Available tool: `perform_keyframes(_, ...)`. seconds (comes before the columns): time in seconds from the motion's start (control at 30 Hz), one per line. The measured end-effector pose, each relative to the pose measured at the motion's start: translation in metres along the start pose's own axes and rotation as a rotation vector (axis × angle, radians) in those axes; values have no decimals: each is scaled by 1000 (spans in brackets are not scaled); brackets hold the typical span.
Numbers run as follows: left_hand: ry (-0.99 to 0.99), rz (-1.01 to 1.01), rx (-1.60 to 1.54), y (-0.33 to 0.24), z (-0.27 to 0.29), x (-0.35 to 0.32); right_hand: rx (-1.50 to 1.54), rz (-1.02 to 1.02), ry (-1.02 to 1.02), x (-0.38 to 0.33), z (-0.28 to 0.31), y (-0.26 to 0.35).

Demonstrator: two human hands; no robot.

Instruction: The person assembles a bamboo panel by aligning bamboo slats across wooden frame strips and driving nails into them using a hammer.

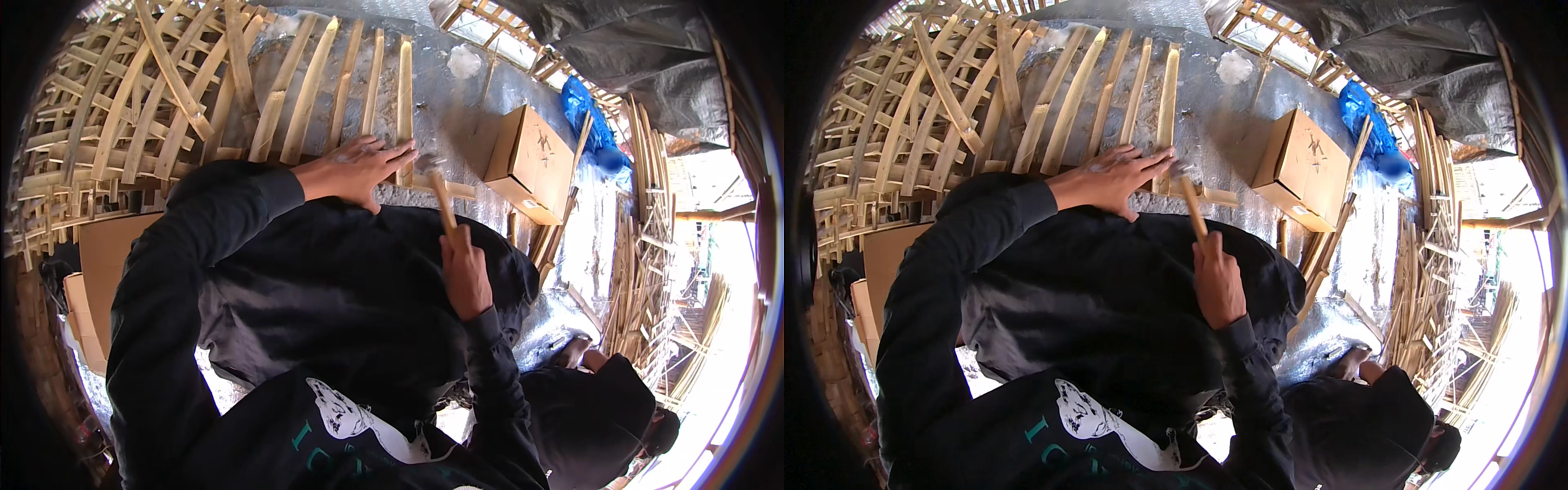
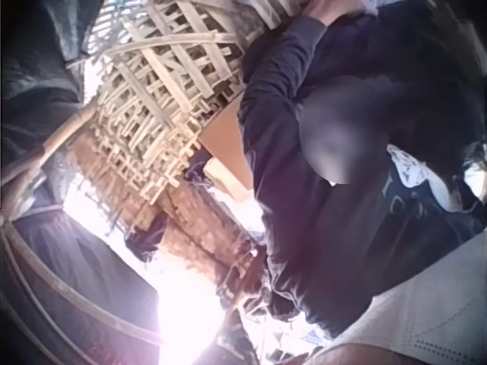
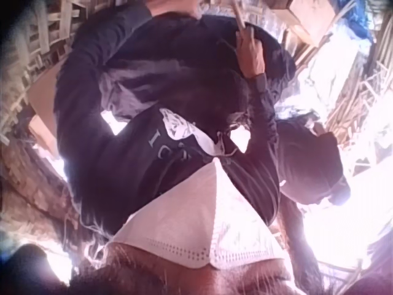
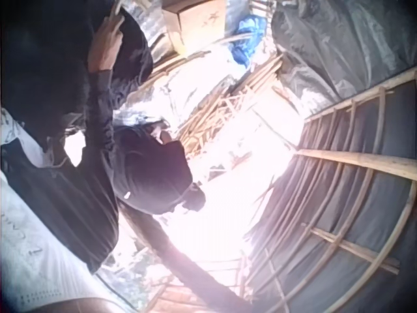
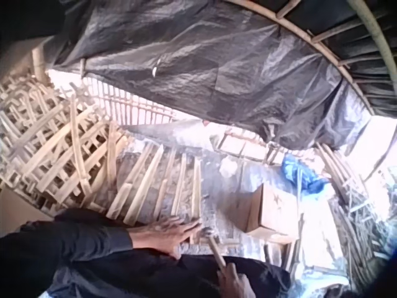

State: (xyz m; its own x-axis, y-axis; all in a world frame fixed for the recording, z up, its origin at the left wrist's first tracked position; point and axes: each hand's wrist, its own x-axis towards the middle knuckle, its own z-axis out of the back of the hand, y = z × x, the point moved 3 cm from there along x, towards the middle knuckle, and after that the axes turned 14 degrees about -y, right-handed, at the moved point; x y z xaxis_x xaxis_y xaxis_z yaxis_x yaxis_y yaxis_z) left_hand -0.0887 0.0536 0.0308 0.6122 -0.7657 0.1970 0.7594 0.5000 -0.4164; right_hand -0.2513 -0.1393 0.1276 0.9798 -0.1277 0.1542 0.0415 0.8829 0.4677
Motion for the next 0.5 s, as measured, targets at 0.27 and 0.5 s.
perform_keyframes(0.27, -15, -24, 15, 3, -4, -1, 80, -51, -145, 8, 3, 4)
perform_keyframes(0.5, -9, -17, 7, 7, -4, -5, 98, 42, -169, 13, 22, 21)
